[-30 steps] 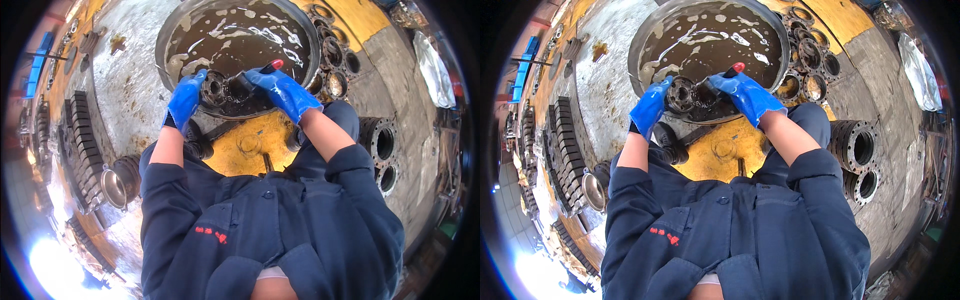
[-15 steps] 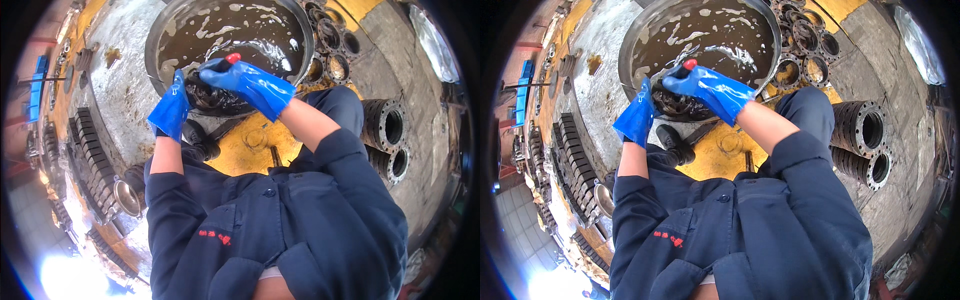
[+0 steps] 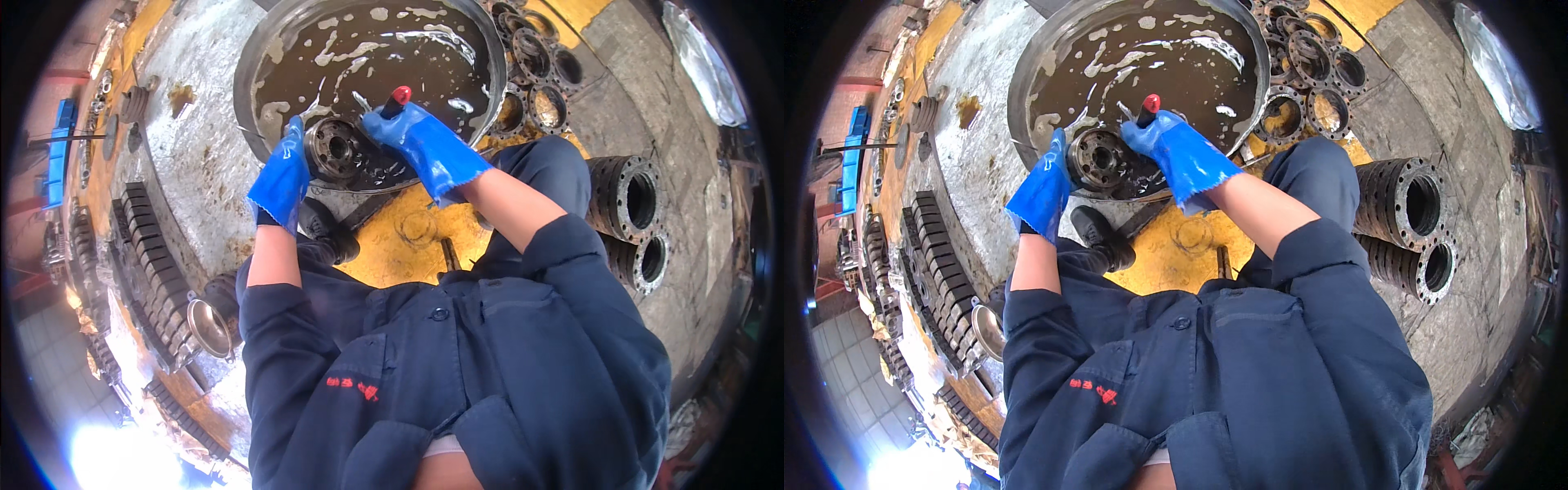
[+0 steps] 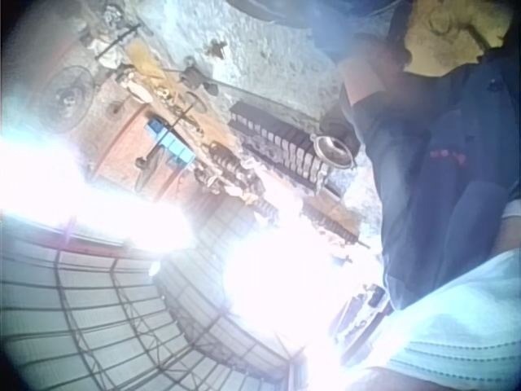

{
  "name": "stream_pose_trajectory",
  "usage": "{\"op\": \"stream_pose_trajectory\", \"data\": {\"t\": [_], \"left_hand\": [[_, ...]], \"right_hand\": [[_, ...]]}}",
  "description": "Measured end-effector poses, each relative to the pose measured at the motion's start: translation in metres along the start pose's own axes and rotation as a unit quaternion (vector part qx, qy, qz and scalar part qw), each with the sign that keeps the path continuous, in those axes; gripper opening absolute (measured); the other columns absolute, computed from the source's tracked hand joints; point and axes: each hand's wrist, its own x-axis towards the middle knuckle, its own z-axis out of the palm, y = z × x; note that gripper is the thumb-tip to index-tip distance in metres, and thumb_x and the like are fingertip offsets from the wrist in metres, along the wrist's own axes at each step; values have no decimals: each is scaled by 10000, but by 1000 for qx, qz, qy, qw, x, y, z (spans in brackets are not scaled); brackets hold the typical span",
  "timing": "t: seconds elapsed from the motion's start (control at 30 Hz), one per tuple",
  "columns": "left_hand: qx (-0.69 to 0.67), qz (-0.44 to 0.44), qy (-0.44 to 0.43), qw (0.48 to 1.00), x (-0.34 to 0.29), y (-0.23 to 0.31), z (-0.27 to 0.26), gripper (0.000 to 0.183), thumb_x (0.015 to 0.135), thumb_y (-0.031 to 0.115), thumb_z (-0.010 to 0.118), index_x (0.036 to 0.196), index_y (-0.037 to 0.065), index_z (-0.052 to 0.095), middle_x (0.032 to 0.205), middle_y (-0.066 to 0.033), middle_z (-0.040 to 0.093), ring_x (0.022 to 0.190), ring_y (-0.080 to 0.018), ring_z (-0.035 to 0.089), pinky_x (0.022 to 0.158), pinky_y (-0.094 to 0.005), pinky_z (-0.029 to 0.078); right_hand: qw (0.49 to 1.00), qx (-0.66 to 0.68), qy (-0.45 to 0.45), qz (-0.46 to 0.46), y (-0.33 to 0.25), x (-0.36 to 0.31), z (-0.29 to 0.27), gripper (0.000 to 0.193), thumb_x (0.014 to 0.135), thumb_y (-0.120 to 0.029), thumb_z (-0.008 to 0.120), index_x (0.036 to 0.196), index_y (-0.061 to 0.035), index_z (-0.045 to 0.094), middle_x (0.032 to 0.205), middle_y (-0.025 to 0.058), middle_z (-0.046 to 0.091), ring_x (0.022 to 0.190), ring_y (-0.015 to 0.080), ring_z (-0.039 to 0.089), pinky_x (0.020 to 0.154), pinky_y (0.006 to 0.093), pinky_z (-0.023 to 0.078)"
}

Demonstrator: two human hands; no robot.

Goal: The person is cleaning metal rings and industrial parts by submerging them in a tub of liquid and scrubbing them with a brush.

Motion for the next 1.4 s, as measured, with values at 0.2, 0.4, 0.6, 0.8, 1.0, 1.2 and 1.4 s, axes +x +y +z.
{"op": "stream_pose_trajectory", "data": {"t": [0.2,0.4,0.6,0.8,1.0,1.2,1.4], "left_hand": [[7,-1,9,1000,-4,-4,-6,493,1158,314,409,1427,-46,611,1302,-166,725,1187,-248,673,1074,-360,484],[11,14,-12,1000,4,4,9,489,1158,310,408,1428,-44,612,1302,-162,724,1189,-247,671,1077,-357,483],[25,21,-7,999,1,4,6,486,1159,305,406,1428,-42,612,1303,-159,724,1192,-245,669,1080,-355,482],[30,27,-9,999,0,8,7,482,1159,301,405,1428,-40,613,1303,-156,724,1195,-243,667,1082,-353,480],[47,29,-11,998,-4,8,8,479,1159,297,404,1429,-38,614,1303,-153,723,1198,-241,665,1085,-350,479],[126,46,-19,991,-9,24,18,475,1160,292,402,1429,-36,615,1303,-150,723,1201,-239,663,1087,-348,478],[-25,64,-28,997,-6,7,9,507,1145,331,433,1446,-40,602,1362,-162,690,1247,-230,639,1107,-333,461]], "right_hand": [[961,171,-24,-216,-29,-28,23,326,945,-326,712,1125,-63,781,992,91,800,931,142,742,877,325,570],[998,-4,44,-47,2,1,7,432,932,-462,645,1099,-90,786,1022,197,782,1003,356,753,897,417,578],[997,-79,11,-14,1,-24,-9,495,895,-451,658,1017,16,769,873,221,753,830,313,731,812,420,545],[979,202,25,8,-42,-71,-11,526,994,-518,578,1092,-37,768,1019,187,772,937,270,711,905,384,511],[918,371,-108,-89,-44,-88,15,397,1056,-404,592,1204,-75,758,1036,46,759,907,112,645,813,293,493],[988,-35,-122,-86,11,-31,11,373,944,-446,609,983,-109,764,863,83,737,815,221,682,789,385,535],[965,-194,46,-170,3,-17,5,387,919,-491,624,1022,-147,769,992,164,774,978,391,729,858,461,574]]}}
